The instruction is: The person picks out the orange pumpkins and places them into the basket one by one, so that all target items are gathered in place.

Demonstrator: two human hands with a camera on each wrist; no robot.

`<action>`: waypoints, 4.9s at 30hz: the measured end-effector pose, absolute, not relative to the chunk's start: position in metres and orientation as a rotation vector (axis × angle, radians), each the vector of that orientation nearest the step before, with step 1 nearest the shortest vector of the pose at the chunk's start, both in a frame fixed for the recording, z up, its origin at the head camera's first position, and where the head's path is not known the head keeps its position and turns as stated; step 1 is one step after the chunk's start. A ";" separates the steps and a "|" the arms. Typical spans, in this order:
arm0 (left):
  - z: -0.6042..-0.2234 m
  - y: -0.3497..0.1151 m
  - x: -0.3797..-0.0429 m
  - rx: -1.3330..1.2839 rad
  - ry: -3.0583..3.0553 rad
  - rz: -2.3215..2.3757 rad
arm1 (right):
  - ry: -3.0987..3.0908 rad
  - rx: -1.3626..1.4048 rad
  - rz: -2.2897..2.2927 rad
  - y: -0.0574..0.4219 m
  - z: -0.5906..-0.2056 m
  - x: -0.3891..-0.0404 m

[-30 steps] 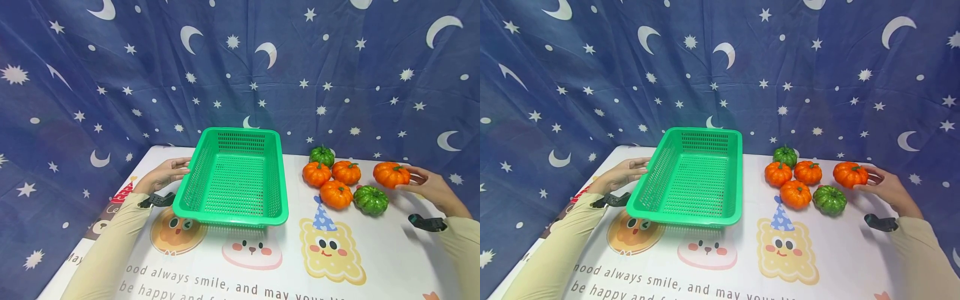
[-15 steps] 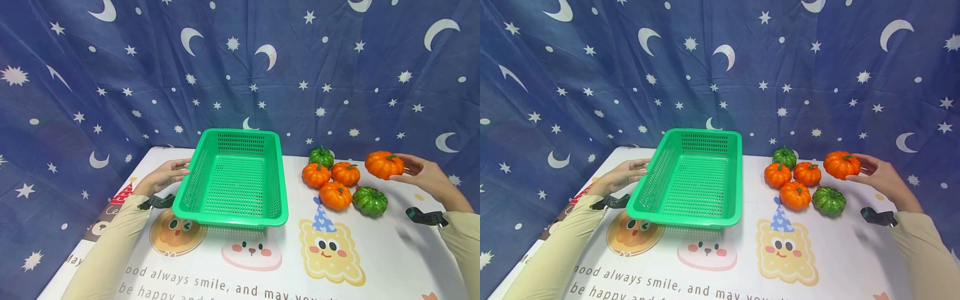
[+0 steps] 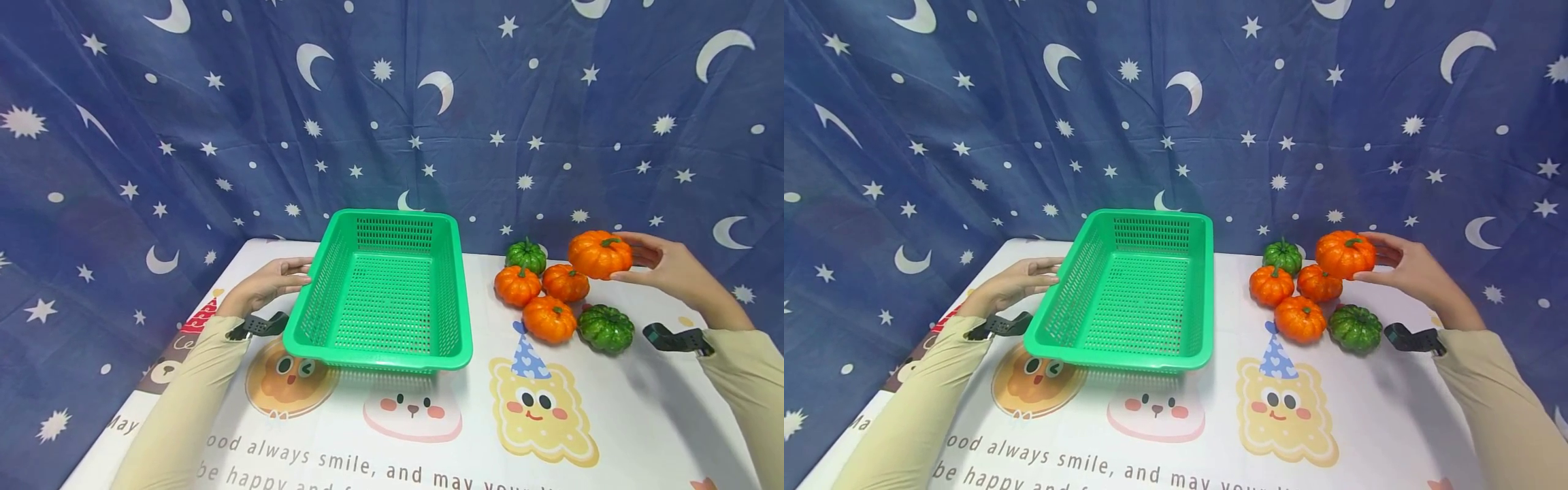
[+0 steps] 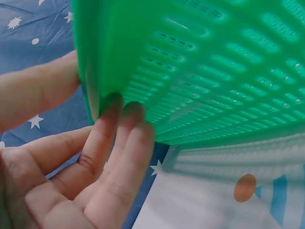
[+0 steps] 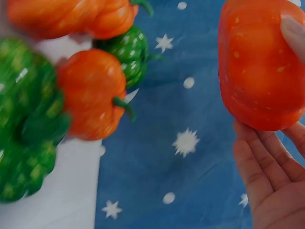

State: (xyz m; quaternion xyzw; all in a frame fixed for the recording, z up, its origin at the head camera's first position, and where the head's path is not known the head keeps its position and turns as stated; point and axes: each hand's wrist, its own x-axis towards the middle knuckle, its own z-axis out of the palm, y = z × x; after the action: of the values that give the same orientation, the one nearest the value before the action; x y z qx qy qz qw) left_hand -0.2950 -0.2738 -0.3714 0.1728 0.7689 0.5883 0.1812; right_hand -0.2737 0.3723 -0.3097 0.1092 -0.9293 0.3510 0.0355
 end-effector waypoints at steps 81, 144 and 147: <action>-0.375 -0.263 -0.288 0.278 2.169 1.790 | -2.865 1.254 1.510 0.057 -0.291 -0.360; -0.375 -0.264 -0.289 0.293 2.172 1.764 | -3.250 1.563 1.252 -0.011 -0.365 -0.350; -0.373 -0.264 -0.289 0.296 2.173 1.774 | -3.241 1.561 1.292 -0.011 -0.364 -0.351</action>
State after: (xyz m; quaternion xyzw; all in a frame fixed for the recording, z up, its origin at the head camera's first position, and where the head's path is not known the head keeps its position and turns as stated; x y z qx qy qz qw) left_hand -0.2891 -0.2639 -0.3733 0.1037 0.7604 0.6209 0.1598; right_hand -0.3507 -0.0115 -0.3641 0.3850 -0.7993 0.3186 -0.3337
